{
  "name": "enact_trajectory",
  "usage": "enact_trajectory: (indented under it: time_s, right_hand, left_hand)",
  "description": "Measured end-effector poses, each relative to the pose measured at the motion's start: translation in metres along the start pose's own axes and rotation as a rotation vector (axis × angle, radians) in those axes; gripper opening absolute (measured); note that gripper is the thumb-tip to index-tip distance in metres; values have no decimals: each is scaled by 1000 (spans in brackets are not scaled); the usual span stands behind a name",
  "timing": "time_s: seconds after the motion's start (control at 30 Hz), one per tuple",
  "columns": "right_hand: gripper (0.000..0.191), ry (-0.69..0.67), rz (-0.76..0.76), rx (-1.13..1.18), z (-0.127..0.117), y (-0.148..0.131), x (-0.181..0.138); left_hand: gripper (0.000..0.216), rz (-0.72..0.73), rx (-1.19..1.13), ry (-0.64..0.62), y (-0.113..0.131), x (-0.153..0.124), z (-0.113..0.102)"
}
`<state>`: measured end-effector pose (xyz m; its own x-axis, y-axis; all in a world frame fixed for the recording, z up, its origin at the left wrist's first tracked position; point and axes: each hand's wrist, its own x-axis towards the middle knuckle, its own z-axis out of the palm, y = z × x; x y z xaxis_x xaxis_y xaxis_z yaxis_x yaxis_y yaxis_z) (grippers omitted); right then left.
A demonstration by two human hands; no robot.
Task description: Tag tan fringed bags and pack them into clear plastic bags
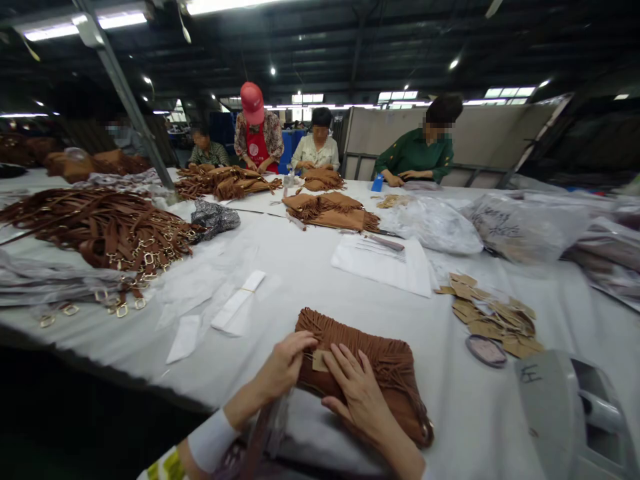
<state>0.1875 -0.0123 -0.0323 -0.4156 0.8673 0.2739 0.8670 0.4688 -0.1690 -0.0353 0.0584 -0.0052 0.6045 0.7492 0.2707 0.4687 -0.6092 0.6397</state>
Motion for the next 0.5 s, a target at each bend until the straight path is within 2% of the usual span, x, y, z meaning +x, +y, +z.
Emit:
enact_trajectory:
  time_s: [0.07, 0.13, 0.2, 0.27, 0.33, 0.43, 0.5]
  right_hand:
    - [83, -28, -19, -48, 5, 0, -3]
    - [81, -17, -13, -81, 8, 1, -5]
    - [77, 1, -8, -94, 10, 1, -7]
    - [75, 12, -10, -92, 11, 1, -6]
    - [75, 10, -14, -81, 11, 1, -6]
    - [77, -15, 7, -43, 8, 1, -6]
    - [77, -35, 30, 8, 2, -1, -6]
  left_hand:
    - [61, 60, 163, -49, -17, -25, -25]
    - [73, 149, 356, -177, -29, -51, -43]
    - [80, 276, 483, -305, -36, -70, -50]
    - [79, 413, 537, -366, -39, -76, -46]
    - [69, 519, 561, -332, -40, -72, -35]
    - [37, 653, 584, -185, -34, -56, -14]
    - [22, 681, 596, -85, -23, -45, 1]
